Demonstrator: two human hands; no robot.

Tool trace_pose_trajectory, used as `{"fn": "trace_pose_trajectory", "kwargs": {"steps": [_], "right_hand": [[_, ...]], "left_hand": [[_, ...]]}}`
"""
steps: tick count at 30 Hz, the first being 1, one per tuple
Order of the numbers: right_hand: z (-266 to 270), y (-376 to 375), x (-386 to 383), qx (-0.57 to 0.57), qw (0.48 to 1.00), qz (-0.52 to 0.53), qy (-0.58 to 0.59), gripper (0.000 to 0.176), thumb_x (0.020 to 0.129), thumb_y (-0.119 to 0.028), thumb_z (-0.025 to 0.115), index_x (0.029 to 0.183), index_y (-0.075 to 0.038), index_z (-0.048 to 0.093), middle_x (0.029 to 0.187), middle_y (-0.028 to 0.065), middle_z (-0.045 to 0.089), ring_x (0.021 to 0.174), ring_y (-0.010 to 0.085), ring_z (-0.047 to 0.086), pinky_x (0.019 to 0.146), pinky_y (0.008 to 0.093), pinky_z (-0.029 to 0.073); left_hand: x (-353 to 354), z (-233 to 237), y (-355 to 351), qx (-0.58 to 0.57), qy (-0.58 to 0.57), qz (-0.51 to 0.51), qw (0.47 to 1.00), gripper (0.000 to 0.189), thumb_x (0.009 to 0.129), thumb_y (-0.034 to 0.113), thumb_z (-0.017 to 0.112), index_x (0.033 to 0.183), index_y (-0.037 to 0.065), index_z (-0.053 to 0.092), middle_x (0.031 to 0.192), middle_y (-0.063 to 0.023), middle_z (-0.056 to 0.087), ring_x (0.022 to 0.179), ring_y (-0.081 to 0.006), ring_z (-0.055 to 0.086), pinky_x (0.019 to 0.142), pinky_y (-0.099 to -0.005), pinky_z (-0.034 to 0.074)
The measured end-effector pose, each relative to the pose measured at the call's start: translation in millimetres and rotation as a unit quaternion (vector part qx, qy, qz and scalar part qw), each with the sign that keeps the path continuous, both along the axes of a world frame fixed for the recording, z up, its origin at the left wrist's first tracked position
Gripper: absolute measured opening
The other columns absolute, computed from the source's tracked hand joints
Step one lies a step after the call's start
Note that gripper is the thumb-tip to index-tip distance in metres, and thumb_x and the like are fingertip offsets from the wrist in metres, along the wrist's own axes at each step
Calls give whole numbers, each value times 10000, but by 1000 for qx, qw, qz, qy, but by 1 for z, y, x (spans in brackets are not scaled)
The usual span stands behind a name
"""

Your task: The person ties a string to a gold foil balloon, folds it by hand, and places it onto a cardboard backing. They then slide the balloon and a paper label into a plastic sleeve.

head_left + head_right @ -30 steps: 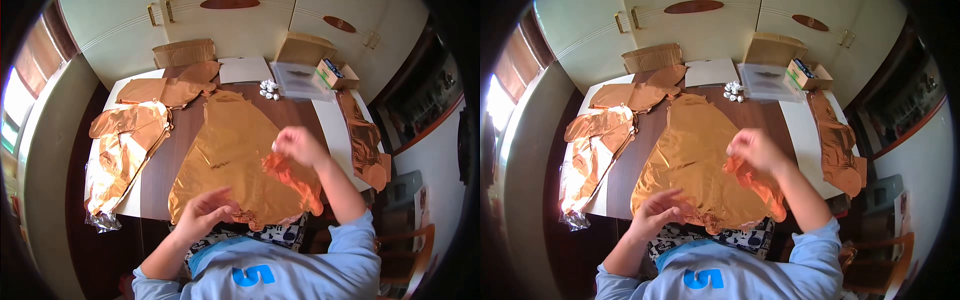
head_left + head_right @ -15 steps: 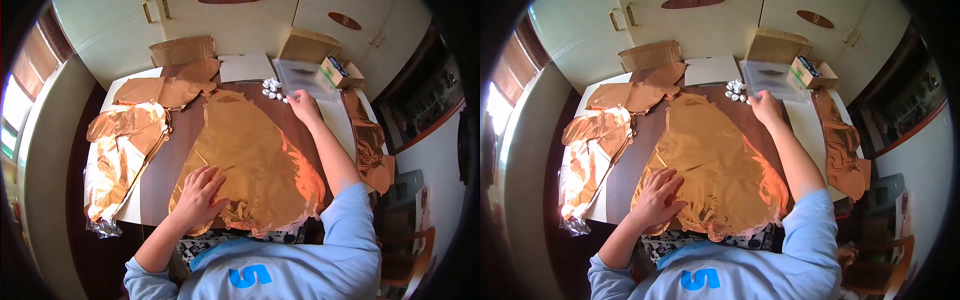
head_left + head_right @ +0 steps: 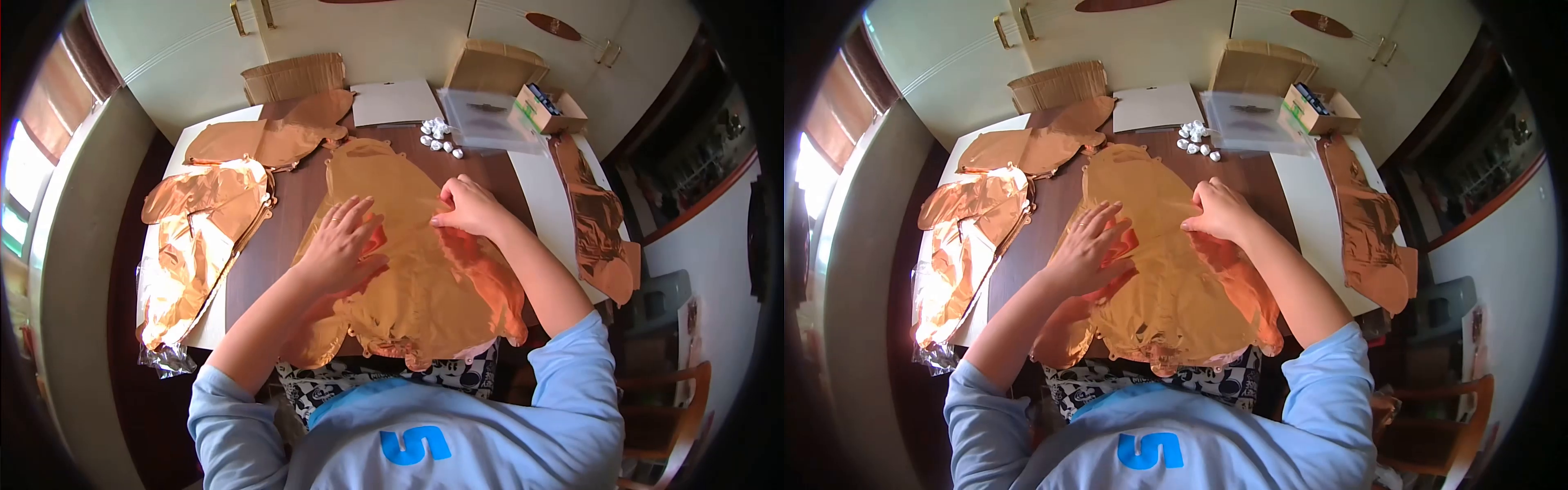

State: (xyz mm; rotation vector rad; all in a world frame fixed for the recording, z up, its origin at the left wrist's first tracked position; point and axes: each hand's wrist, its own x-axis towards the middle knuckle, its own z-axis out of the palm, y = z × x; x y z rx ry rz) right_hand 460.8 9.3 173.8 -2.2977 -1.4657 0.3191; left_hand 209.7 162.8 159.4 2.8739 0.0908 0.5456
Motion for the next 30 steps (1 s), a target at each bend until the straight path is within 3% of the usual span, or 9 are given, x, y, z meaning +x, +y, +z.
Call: {"fn": "trace_pose_trajectory", "kwargs": {"steps": [3,6,9,12,15,18,21,24,30], "right_hand": [[17,8,0,-99,993,13,61,404,714,-280,834,869,20,612,857,120,642,764,255,643,705,387,521],[17,7,-3,-79,986,-41,144,358,710,-253,836,793,13,611,745,112,657,668,229,634,626,364,510],[14,5,0,-38,987,-32,155,278,735,-171,813,807,10,614,750,111,668,688,185,637,616,315,499],[-3,5,10,-4,970,-52,239,228,767,-85,766,903,27,621,781,112,671,710,164,637,622,290,494],[-14,3,11,29,968,-60,242,276,783,-46,733,1011,41,605,822,113,675,738,160,640,654,303,501],[-15,1,7,55,968,-76,233,337,738,-120,772,1018,15,642,949,148,690,854,244,664,765,366,517],[-6,-1,3,36,965,-92,244,383,743,-120,769,1071,18,626,978,165,683,875,254,669,786,365,519],[-6,-2,-2,49,972,-77,217,412,789,-39,711,1163,49,560,938,155,690,818,178,664,722,311,516],[3,-6,-11,49,954,-89,281,498,789,-35,711,1240,59,520,1021,174,693,891,172,671,766,298,525]], "left_hand": [[4,-14,-3,-32,14,7,999,672,835,463,677,1343,60,503,1432,-203,431,1369,-411,353,1134,-519,279],[1,-15,-4,-47,20,12,999,703,826,479,681,1354,61,479,1426,-203,432,1370,-416,350,1134,-523,273],[-3,-15,-3,-44,17,20,999,699,823,478,683,1346,60,481,1416,-201,436,1358,-414,362,1131,-524,276],[-1,-16,-2,-42,13,22,999,695,820,478,684,1338,58,490,1408,-199,440,1342,-411,376,1127,-524,279],[1,-16,-5,-41,12,27,999,702,812,488,685,1331,54,496,1399,-197,445,1333,-408,380,1126,-522,279],[1,-15,-10,-38,16,28,999,723,803,501,687,1332,46,496,1392,-194,449,1338,-407,372,1127,-521,276],[2,-15,-12,-37,12,30,999,741,799,506,688,1339,39,490,1387,-193,452,1343,-408,363,1129,-521,270],[2,-14,-15,-34,2,36,999,749,801,509,684,1347,36,485,1381,-201,451,1345,-410,358,1133,-521,259],[3,-18,-24,-29,10,51,998,763,799,523,678,1344,26,483,1373,-225,444,1348,-409,351,1134,-520,251]]}}
